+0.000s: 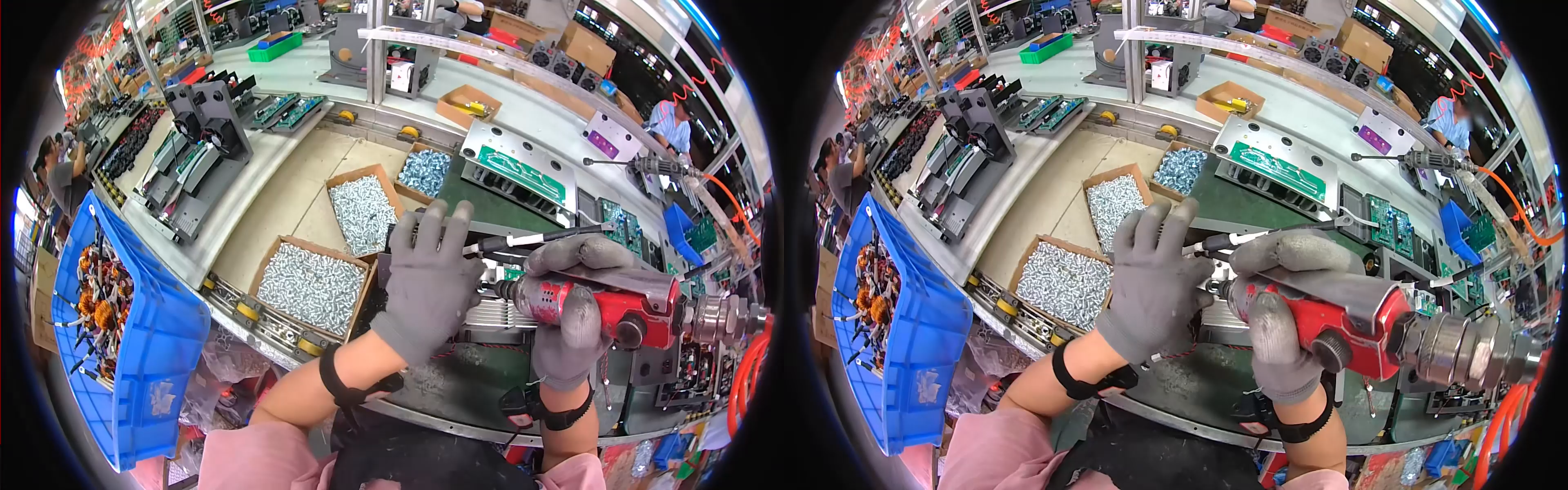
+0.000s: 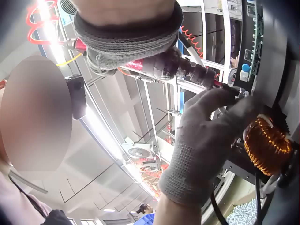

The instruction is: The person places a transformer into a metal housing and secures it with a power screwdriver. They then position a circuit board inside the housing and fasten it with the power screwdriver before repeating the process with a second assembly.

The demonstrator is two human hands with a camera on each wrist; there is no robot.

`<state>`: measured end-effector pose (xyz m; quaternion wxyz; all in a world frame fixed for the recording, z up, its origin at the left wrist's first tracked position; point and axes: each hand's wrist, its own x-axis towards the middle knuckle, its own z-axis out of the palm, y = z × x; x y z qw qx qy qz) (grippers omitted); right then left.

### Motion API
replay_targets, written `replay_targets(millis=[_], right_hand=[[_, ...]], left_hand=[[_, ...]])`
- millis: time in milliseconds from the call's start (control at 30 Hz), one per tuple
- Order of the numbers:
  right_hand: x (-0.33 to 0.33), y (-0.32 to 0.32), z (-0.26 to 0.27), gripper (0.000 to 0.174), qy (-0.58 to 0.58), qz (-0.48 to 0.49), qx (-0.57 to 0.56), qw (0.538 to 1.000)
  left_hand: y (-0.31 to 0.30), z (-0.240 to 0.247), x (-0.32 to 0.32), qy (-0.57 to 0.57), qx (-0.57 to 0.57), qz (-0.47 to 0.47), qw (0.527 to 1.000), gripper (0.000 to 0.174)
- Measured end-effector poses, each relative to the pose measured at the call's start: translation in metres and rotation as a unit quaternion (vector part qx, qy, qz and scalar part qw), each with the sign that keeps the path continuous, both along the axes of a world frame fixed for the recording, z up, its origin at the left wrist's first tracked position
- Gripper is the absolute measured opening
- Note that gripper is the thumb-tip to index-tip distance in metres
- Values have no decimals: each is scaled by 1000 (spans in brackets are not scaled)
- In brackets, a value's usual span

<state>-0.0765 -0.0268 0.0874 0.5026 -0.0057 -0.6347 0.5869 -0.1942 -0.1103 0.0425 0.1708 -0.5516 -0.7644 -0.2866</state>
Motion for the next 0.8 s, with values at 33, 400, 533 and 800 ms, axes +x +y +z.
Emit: replay_targets(millis=[33,400,533,800], right_hand=[[-1,-1,1,44,-40,-43,17,998],[-25,10,5,32,-41,-58,31,997],[-31,15,4,34,-5,-34,-14,999],[-44,14,11,32,-41,-71,-17,996]], left_hand=[[2,-4,-5,-2,0,1,1000,25],[17,-15,-12,41,-11,29,999,17],[9,4,-24,10,-89,-61,994,16],[23,-8,-21,33,-72,-2,997,15]])
